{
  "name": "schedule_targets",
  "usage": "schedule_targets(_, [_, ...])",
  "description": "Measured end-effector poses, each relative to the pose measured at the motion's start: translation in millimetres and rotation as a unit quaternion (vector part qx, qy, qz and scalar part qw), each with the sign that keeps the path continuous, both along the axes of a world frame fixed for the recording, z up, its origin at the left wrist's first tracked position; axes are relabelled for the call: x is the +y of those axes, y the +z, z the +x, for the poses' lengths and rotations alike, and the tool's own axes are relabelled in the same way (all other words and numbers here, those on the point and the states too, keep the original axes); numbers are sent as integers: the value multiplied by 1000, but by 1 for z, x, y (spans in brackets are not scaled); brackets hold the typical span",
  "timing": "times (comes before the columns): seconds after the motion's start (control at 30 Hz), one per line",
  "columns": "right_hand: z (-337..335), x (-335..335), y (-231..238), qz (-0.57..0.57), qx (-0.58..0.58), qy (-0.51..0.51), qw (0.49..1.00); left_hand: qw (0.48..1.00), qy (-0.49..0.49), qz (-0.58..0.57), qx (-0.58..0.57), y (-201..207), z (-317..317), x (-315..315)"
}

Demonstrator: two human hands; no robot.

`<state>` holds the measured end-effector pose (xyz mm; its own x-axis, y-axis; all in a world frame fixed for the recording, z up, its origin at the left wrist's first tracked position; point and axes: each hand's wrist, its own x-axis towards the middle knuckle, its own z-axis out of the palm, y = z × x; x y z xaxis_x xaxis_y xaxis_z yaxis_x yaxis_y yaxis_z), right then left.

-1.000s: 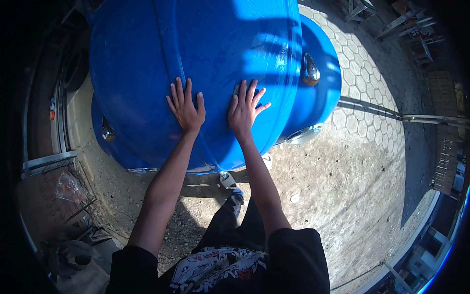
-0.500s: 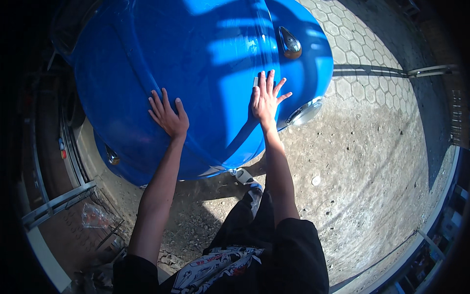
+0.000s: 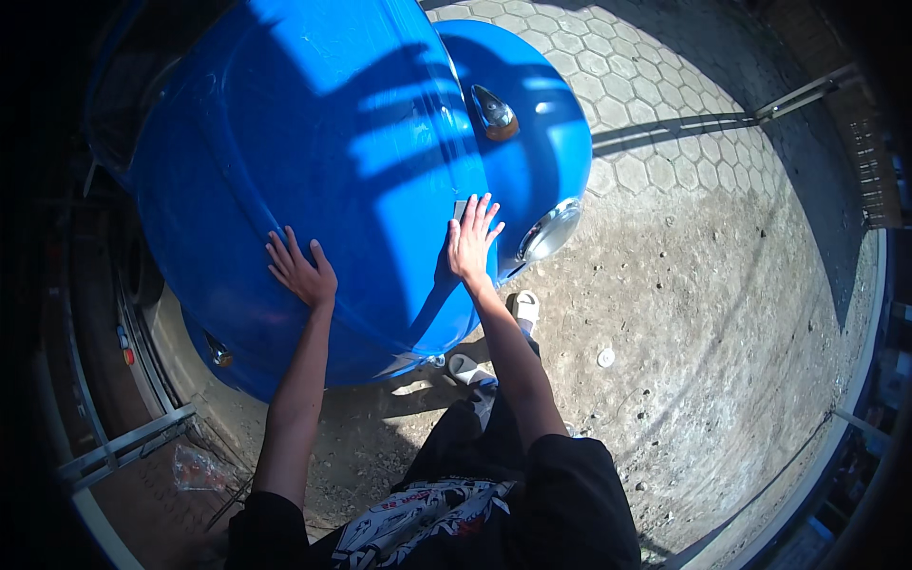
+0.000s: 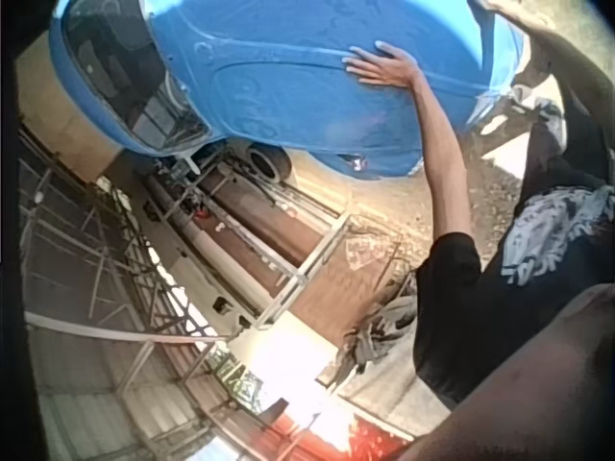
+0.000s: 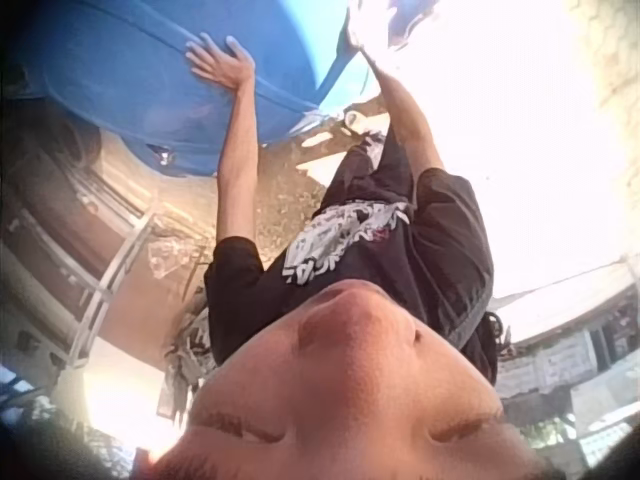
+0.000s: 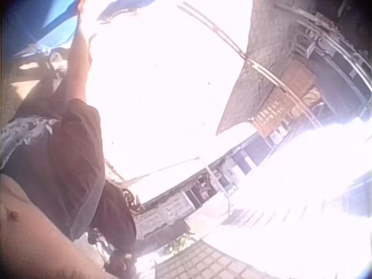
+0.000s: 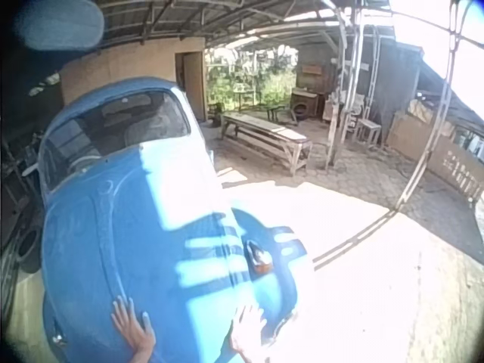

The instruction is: The person wets a piece of sandpaper in a bucket of water and sands the hood of a car by hand.

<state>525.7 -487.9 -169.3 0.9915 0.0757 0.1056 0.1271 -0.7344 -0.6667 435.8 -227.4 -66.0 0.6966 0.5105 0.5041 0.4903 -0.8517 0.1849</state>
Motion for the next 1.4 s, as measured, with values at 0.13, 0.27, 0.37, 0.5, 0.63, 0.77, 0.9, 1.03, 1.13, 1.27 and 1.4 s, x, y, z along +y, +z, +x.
schedule_targets(0.13, [25, -19, 8, -9, -53, 103, 993, 1000, -1, 3, -1, -2, 7, 0])
schedule_targets(0.27, [75, 2, 43, -55, -68, 159, 983, 1000, 11, -9, 8, 5, 0, 2])
schedule_targets(0.37, [133, 25, 63, -12, -137, 189, 972, 999, 26, -35, 3, 8, 1, -2])
schedule_targets(0.5, [201, 59, 83, -35, -213, 202, 955, 998, 36, -57, -19, 15, 40, -14])
schedule_targets(0.63, [278, 87, 99, -30, -183, 189, 964, 985, -130, -97, -58, 58, 147, -47])
schedule_targets(0.77, [334, 94, 104, 15, -108, 184, 977, 978, -194, -72, -38, 77, 249, -62])
schedule_targets(0.9, [341, 103, 99, 60, -64, 182, 979, 974, -210, -70, 42, 64, 286, -59])
schedule_targets(1.03, [337, 104, 92, 72, -77, 168, 980, 980, -171, 13, 103, 50, 280, -63])
schedule_targets(1.13, [339, 101, 89, 89, -52, 144, 984, 978, -166, -2, 125, 58, 278, -68])
schedule_targets(1.27, [357, 93, 84, 92, -8, 156, 983, 978, -168, -7, 123, 57, 277, -71])
schedule_targets(1.4, [351, 79, 84, 38, -19, 155, 987, 977, -184, -13, 110, 62, 285, -75])
